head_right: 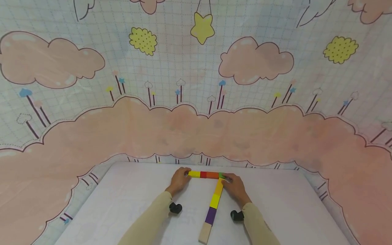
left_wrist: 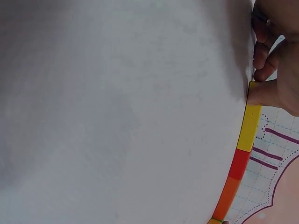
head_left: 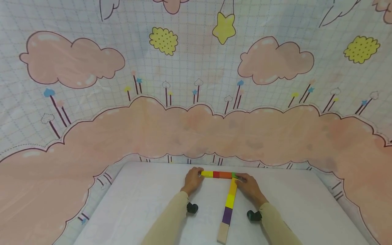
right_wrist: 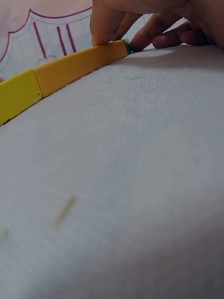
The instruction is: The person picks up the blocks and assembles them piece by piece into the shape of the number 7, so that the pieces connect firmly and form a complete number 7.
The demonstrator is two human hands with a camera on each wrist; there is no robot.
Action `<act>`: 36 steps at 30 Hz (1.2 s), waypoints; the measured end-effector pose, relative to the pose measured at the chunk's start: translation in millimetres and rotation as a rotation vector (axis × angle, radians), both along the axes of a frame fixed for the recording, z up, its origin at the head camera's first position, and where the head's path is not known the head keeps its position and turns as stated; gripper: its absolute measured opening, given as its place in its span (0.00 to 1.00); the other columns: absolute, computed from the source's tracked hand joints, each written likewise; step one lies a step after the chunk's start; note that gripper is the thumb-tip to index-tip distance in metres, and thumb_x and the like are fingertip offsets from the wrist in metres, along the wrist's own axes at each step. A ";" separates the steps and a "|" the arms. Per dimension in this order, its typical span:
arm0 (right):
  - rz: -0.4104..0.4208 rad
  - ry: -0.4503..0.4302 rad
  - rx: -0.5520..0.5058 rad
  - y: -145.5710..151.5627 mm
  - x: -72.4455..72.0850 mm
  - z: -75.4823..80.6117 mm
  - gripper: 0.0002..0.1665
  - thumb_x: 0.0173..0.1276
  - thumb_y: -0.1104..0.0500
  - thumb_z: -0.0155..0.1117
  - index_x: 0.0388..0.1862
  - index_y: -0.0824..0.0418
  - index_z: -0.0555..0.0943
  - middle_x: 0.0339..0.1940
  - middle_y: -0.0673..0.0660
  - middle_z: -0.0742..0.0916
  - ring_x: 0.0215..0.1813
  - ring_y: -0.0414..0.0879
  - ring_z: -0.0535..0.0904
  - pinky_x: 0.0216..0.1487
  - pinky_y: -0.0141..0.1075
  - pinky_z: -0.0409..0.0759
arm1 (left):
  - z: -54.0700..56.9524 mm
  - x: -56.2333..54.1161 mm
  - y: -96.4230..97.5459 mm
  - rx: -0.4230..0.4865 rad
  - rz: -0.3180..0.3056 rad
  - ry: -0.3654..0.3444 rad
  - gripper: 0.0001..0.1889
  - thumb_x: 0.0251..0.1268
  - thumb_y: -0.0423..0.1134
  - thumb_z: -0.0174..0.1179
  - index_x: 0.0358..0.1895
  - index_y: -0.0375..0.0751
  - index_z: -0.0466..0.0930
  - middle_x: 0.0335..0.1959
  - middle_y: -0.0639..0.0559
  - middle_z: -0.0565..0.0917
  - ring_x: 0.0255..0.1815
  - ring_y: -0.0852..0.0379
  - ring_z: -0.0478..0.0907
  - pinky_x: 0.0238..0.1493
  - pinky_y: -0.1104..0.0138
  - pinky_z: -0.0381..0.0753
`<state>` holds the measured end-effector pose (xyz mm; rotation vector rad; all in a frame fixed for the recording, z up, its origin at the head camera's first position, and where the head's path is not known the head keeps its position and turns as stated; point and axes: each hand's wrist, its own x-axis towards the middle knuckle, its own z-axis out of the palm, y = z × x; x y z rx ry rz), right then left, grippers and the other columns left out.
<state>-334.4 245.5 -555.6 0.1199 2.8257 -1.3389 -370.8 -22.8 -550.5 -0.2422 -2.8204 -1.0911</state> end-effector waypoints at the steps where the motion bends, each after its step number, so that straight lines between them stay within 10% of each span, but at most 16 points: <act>1: 0.005 0.008 0.001 0.3 -0.4 0.1 0.24 0.70 0.53 0.61 0.64 0.52 0.78 0.70 0.62 0.76 0.72 0.61 0.66 0.72 0.61 0.60 | 0.4 0.1 0.4 0.000 0.003 0.003 0.15 0.63 0.33 0.63 0.53 0.36 0.82 0.45 0.44 0.82 0.48 0.48 0.76 0.59 0.53 0.75; 36: 0.004 -0.063 -0.094 6.3 -5.1 -2.0 0.29 0.71 0.49 0.58 0.69 0.53 0.72 0.72 0.60 0.74 0.75 0.60 0.64 0.74 0.59 0.59 | -0.4 3.6 -5.1 0.112 -0.004 -0.032 0.17 0.64 0.34 0.63 0.55 0.36 0.78 0.46 0.44 0.81 0.46 0.51 0.76 0.58 0.54 0.77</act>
